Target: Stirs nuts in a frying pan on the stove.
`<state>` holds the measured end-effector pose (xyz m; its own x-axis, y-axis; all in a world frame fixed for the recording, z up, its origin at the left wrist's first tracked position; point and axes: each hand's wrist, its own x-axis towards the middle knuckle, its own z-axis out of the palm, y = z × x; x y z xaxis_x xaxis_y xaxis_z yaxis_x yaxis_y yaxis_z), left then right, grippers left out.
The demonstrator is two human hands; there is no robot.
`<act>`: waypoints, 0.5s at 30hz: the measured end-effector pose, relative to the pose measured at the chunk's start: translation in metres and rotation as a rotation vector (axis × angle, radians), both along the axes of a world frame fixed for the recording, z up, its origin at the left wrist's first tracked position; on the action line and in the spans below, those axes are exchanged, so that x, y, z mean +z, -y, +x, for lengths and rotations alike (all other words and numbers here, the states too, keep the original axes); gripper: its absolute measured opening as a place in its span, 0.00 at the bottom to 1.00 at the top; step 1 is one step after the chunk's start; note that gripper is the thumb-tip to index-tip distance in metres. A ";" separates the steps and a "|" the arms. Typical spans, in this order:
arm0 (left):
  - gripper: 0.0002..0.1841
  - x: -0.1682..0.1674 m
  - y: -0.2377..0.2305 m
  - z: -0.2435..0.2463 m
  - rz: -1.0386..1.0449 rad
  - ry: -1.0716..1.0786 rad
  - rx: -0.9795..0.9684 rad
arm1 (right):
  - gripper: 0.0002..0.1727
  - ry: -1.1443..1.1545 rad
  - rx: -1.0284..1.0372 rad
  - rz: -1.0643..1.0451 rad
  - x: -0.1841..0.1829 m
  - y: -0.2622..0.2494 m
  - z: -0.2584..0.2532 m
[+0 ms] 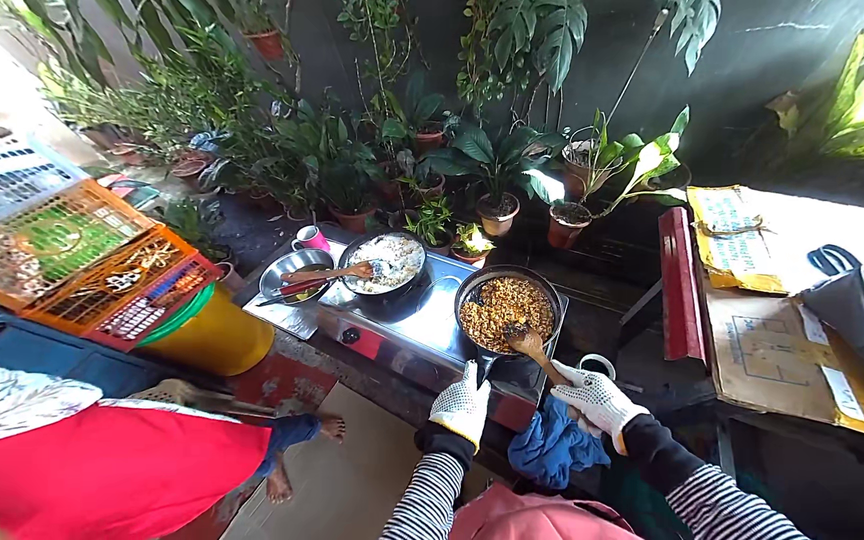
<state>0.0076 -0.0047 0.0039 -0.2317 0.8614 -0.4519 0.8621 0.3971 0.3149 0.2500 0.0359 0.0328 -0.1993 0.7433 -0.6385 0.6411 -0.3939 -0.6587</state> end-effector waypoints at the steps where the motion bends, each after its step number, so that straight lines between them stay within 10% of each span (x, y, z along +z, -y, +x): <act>1: 0.34 0.000 0.000 0.000 0.004 -0.005 0.002 | 0.38 0.108 0.082 0.063 -0.005 0.000 0.002; 15: 0.33 0.004 0.001 0.005 -0.009 -0.051 0.010 | 0.34 0.631 0.478 0.201 0.038 0.027 0.028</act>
